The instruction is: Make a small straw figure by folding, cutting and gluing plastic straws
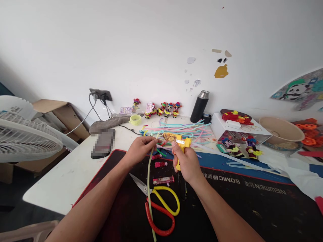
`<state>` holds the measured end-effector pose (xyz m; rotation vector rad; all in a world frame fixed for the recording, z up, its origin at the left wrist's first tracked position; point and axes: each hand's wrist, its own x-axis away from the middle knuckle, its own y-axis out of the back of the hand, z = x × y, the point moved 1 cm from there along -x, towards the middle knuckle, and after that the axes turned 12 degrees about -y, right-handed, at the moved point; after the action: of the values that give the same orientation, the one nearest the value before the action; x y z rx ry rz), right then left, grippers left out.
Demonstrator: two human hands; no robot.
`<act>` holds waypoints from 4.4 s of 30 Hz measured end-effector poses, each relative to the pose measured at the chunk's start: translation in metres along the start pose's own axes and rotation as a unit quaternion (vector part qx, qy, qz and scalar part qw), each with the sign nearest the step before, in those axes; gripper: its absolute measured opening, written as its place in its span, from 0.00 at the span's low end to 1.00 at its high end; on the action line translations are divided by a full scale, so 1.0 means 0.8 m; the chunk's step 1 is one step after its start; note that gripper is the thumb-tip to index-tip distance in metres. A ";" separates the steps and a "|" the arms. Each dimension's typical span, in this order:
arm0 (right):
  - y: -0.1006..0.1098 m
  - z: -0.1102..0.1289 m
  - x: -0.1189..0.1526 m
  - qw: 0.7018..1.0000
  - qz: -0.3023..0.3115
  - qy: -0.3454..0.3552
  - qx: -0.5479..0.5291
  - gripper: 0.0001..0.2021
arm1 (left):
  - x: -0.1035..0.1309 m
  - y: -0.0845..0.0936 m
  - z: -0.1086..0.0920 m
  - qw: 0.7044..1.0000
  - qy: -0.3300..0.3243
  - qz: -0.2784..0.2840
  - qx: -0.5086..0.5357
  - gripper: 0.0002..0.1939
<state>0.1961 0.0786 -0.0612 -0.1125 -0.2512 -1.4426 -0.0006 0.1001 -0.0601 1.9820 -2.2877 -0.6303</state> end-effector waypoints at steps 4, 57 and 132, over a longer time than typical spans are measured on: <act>0.000 -0.001 0.000 1.000 0.001 0.000 0.006 0.32 | 0.000 0.001 0.001 1.000 -0.001 -0.008 0.000 0.23; -0.003 0.001 0.005 0.999 0.012 0.001 0.030 0.31 | 0.000 0.002 -0.020 0.999 -0.018 -0.019 -0.028 0.25; 0.175 -0.044 0.090 0.904 -0.127 -0.114 0.391 0.28 | -0.004 0.008 0.007 0.996 -0.064 0.007 0.055 0.27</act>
<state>0.3459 0.0195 -0.0677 0.4257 -1.0518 -1.4843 -0.0073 0.1055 -0.0621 2.0256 -2.4587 -0.6641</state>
